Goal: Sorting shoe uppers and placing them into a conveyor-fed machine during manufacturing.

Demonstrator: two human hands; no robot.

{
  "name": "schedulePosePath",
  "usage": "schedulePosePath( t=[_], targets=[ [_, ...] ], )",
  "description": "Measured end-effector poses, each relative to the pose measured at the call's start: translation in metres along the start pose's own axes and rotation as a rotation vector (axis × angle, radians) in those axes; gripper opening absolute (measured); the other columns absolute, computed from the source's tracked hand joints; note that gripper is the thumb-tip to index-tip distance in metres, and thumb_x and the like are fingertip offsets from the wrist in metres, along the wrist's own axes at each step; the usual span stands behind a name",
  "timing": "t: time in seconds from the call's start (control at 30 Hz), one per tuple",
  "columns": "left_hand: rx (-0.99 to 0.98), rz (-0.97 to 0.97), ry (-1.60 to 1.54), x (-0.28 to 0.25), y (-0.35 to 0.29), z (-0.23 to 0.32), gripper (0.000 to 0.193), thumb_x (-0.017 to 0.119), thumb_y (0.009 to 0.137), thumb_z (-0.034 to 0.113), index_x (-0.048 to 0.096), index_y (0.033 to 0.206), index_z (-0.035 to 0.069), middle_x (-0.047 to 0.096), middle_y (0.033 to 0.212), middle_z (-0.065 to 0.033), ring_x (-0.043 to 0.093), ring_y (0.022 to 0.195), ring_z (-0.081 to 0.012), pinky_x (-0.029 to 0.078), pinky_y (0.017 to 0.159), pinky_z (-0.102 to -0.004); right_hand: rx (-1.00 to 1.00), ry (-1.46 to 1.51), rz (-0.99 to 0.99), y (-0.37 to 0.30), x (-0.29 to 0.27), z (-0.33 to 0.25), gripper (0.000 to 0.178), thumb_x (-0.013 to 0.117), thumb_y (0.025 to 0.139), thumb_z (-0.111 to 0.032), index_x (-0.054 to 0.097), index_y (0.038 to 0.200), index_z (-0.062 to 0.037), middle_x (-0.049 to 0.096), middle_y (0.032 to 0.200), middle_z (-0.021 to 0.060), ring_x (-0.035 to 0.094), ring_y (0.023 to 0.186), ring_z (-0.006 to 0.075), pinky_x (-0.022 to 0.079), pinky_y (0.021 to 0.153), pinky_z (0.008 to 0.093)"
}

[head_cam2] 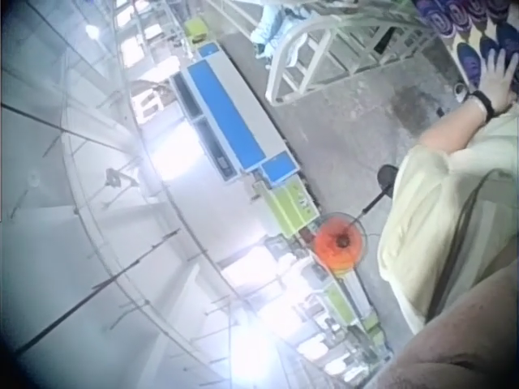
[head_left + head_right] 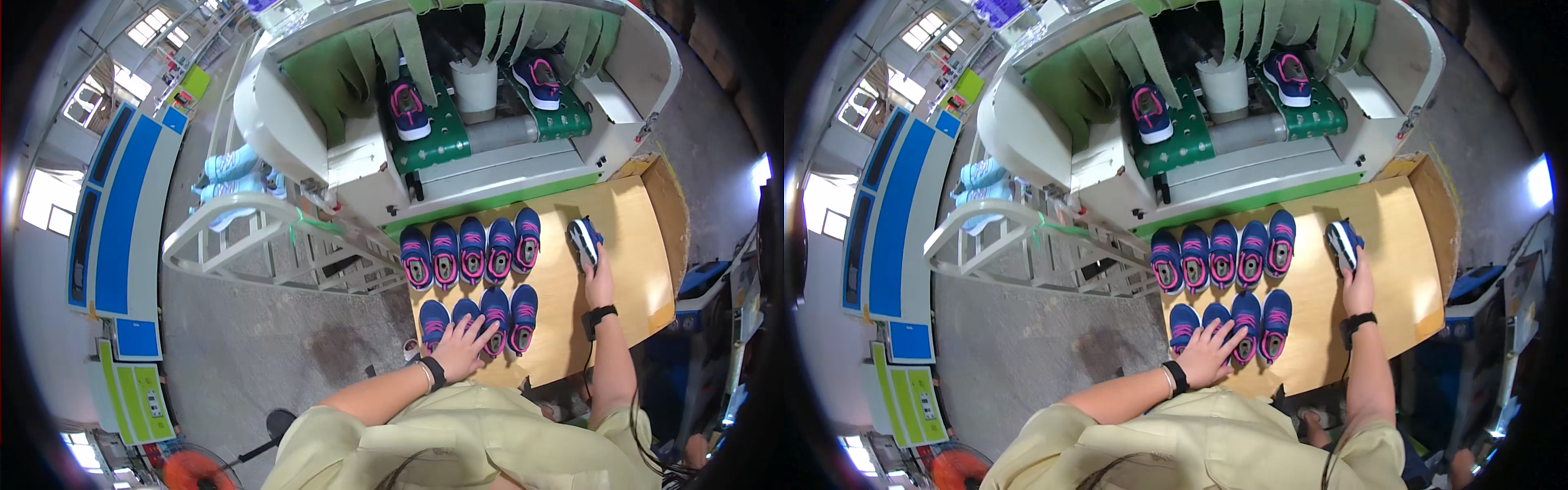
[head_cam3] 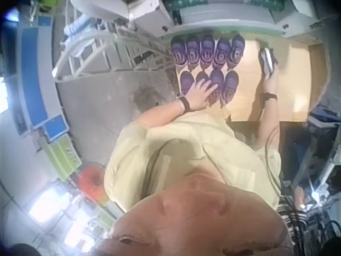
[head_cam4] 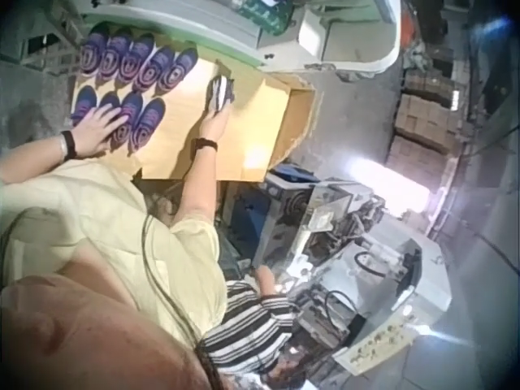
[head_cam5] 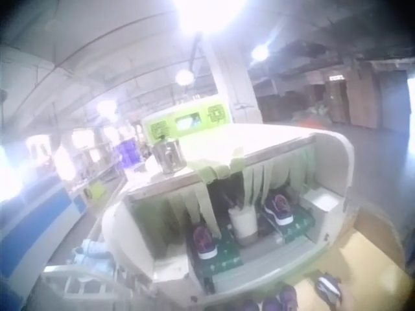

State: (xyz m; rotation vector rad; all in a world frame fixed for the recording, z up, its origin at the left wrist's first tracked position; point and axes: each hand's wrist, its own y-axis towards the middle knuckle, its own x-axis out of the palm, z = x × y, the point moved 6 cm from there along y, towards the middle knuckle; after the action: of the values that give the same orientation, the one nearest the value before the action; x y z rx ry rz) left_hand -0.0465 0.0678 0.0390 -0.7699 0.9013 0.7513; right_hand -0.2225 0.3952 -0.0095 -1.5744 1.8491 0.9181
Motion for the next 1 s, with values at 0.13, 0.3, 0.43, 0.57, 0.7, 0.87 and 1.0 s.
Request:
schedulePosePath(
  t=[0.13, 0.3, 0.43, 0.57, 0.7, 0.87, 1.0],
  targets=[
    [-0.014, 0.031, -0.005, -0.002, -0.002, -0.001, 0.098, 0.073, 0.081, 0.037, 0.016, 0.158, 0.02, 0.032, 0.154, -0.0194, 0.031, 0.14, -0.0433, 0.034, 0.107, -0.0603, 0.069, 0.061, -0.046, -0.044, -0.009, -0.022, 0.066, 0.06, 0.09, -0.001, 0.033, 0.149, -0.0035, 0.053, 0.133, 0.0272, 0.052, 0.122, 0.0436, 0.043, 0.101, 0.0434],
    [-0.018, 0.061, -0.021, 0.006, -0.002, -0.004, 0.101, 0.075, 0.079, 0.034, 0.014, 0.158, 0.022, 0.031, 0.154, -0.0186, 0.031, 0.141, -0.0422, 0.032, 0.108, -0.058, -0.034, -0.157, -0.268, -0.094, -0.019, -0.017, 0.065, 0.061, 0.088, 0.001, 0.038, 0.148, -0.0068, 0.059, 0.126, 0.0213, 0.053, 0.122, 0.0385, 0.044, 0.1, 0.0433],
    [-0.003, 0.105, -0.002, 0.013, -0.005, -0.004, 0.105, 0.077, 0.076, 0.036, 0.013, 0.158, 0.023, 0.033, 0.153, -0.0187, 0.032, 0.139, -0.043, 0.034, 0.107, -0.0569, -0.318, -0.679, -0.11, -0.117, -0.051, 0.001, 0.055, 0.056, 0.093, -0.006, 0.042, 0.146, -0.0088, 0.05, 0.14, 0.0168, 0.045, 0.13, 0.0375, 0.039, 0.107, 0.0452],
    [0.014, 0.097, 0.008, 0.017, -0.005, -0.002, 0.106, 0.077, 0.075, 0.037, 0.013, 0.158, 0.022, 0.034, 0.152, -0.0192, 0.033, 0.139, -0.0434, 0.034, 0.106, -0.057, 0.083, -0.46, 0.157, -0.141, -0.075, 0.027, 0.045, 0.052, 0.098, -0.011, 0.047, 0.142, -0.0073, 0.043, 0.146, 0.0215, 0.045, 0.13, 0.0407, 0.039, 0.107, 0.0452],
    [0.036, 0.054, 0.031, 0.014, 0.01, 0.0, 0.106, 0.079, 0.074, 0.04, 0.017, 0.157, 0.019, 0.039, 0.149, -0.0185, 0.038, 0.135, -0.0434, 0.037, 0.104, -0.0562, 0.191, 0.035, 0.128, -0.17, -0.018, 0.056, 0.047, 0.048, 0.102, -0.03, 0.052, 0.133, 0.0053, 0.053, 0.132, 0.0251, 0.048, 0.125, 0.0366, 0.038, 0.107, 0.0423],
    [0.03, 0.142, 0.06, 0.006, -0.002, -0.013, 0.105, 0.079, 0.073, 0.039, 0.018, 0.157, 0.02, 0.038, 0.148, -0.0196, 0.037, 0.135, -0.0438, 0.036, 0.104, -0.0557, 0.36, 0.5, 0.246, -0.181, -0.002, -0.004, 0.079, 0.071, 0.087, -0.022, 0.027, 0.148, 0.0038, 0.038, 0.144, 0.0267, 0.039, 0.135, 0.0368, 0.033, 0.113, 0.0424],
    [0.037, 0.095, 0.065, 0.014, 0.006, -0.006, 0.105, 0.078, 0.075, 0.04, 0.016, 0.158, 0.021, 0.036, 0.15, -0.0193, 0.035, 0.136, -0.0437, 0.033, 0.107, -0.0557, 0.462, 0.233, 0.208, -0.19, -0.004, -0.005, 0.093, 0.078, 0.075, -0.017, 0.025, 0.148, 0.0047, 0.042, 0.139, 0.0284, 0.044, 0.131, 0.0398, 0.036, 0.112, 0.0418]
  ],
)
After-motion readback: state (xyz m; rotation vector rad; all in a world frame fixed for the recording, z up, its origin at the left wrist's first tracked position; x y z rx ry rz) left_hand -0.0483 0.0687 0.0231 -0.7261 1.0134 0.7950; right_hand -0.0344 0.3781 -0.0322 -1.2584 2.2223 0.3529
